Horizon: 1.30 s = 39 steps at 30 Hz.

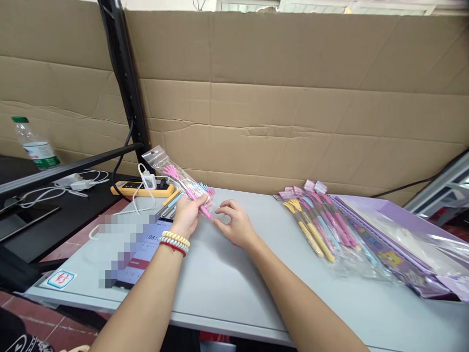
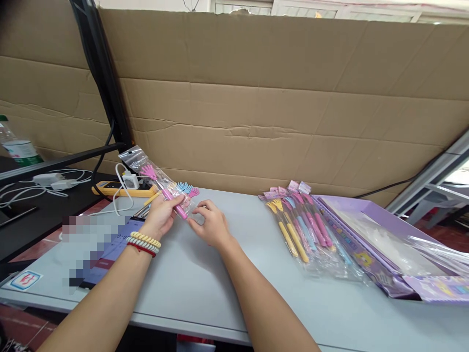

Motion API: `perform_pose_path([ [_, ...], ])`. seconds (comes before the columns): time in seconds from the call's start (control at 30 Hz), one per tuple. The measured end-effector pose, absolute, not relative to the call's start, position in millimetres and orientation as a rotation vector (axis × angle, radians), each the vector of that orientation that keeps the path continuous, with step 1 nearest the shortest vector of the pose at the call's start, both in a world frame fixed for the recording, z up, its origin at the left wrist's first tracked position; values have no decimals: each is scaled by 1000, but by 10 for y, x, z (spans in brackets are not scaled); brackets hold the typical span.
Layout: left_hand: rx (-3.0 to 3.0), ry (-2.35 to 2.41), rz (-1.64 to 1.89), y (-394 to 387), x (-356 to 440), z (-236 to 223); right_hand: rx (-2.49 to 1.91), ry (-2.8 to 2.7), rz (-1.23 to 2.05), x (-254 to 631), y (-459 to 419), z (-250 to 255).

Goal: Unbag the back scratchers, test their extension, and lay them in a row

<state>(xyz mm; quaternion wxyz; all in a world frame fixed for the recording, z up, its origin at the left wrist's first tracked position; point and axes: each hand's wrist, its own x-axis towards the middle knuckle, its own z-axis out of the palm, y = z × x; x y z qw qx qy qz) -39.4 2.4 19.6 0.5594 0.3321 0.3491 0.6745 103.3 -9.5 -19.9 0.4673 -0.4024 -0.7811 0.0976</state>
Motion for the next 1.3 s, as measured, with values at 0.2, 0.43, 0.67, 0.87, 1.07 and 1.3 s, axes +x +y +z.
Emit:
perform_pose_path([
  [0.2,719,765,1567,3,-382,245,-980,-1910,240,997,-114,-193],
  [0.43,703,678,1469,-7,-371,260,-1026,-1875,381,1041,-68,-190],
  [0.67,615,741,1686,37,-399,255,-1097,-2022,346,1298,49,-162],
  [0.87,611,721,1753,55,-423,262,-1184,-1988,465,1547,117,-140],
  [1.07,711,693,1751,23,-342,252,-1087,-1823,942,1384,6,-82],
  [1.3,654,758,1864,19,-408,256,-1032,-1737,1071,1361,4,-34],
])
